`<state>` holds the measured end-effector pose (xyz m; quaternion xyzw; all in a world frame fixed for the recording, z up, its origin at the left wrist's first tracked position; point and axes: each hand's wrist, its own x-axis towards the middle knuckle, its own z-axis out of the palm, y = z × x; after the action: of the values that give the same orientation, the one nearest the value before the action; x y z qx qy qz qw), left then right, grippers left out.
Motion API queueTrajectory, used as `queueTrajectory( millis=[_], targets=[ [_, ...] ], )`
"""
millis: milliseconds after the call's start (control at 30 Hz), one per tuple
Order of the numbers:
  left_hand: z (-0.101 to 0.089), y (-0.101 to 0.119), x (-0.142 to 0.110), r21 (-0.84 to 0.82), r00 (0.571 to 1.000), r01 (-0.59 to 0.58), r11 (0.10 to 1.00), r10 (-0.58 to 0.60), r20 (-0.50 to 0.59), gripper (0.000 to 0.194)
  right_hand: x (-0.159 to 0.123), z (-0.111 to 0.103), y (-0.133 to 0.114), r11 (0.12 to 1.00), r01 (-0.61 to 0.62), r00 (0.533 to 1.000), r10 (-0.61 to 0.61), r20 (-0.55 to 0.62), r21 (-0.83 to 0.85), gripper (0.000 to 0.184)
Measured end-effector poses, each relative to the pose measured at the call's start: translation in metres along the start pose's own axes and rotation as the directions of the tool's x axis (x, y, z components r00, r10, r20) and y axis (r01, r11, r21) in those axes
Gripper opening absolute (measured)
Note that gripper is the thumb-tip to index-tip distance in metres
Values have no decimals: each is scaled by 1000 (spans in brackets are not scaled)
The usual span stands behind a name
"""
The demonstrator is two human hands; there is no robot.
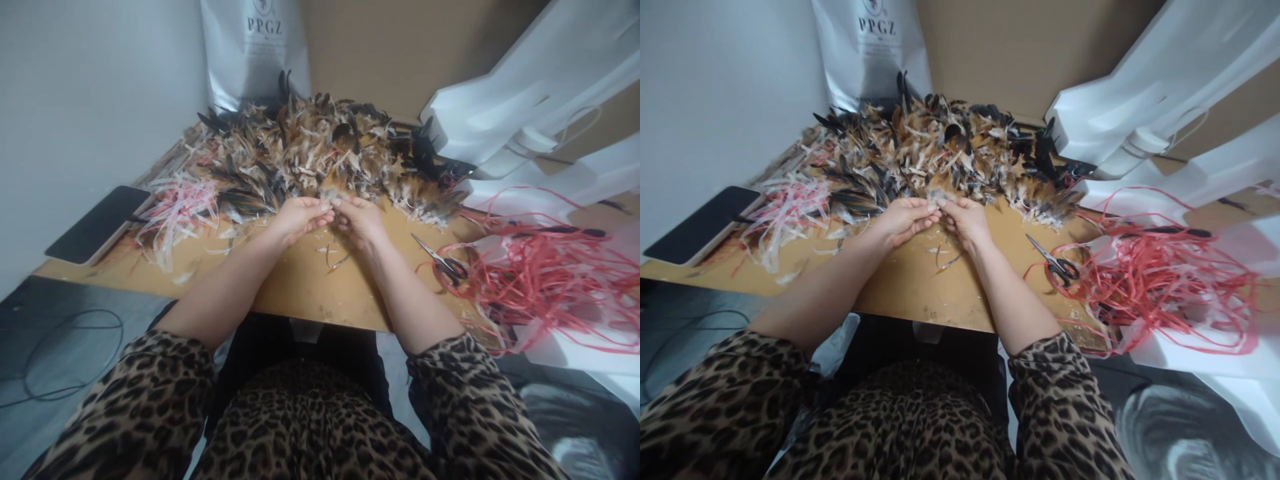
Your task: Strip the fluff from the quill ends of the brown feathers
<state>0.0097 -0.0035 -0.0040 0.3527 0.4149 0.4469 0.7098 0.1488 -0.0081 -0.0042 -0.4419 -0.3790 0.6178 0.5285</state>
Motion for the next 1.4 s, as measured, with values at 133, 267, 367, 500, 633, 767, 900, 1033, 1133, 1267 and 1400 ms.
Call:
queueTrajectory(
  millis=[133,267,367,500,633,767,900,1033,1133,1267,1400],
  targets=[
    [-1,0,0,-14,1000,4,1000,-3,14,4,0,-1,-1,1000,8,1000,-8,9,-13,45],
    [-5,0,2,-3,1000,-5,1000,6,19,6,0,-4,-4,997,24,1000,-24,0,-69,46],
    [-6,0,3,0,1000,-10,1000,10,20,6,0,-5,-5,992,42,999,-43,-7,-115,43],
    [-3,0,1,24,999,-1,1000,0,38,9,-1,-4,-3,982,62,997,-69,-38,-178,40],
    [-1,1,-1,30,999,5,1000,-7,44,10,0,-4,-2,979,71,995,-84,-62,-190,38],
    [-1,0,-2,35,999,4,999,-6,50,8,1,-4,-1,983,68,995,-78,-53,-169,39],
    [-1,0,-1,29,999,6,1000,-7,49,8,1,-4,1,989,62,997,-66,-25,-131,39],
    [-1,0,-3,48,998,30,998,-33,50,7,1,-3,2,989,87,996,-87,6,-116,40],
    [-1,1,-4,56,997,17,998,-21,69,4,1,-2,1,992,69,998,-68,11,-103,37],
    [-4,1,-2,32,996,-4,999,1,84,4,1,-2,-5,998,-20,1000,20,-14,-51,31],
    [-5,1,1,9,998,13,1000,-14,62,5,2,-5,-7,999,-35,999,35,-11,-28,29]
  ],
)
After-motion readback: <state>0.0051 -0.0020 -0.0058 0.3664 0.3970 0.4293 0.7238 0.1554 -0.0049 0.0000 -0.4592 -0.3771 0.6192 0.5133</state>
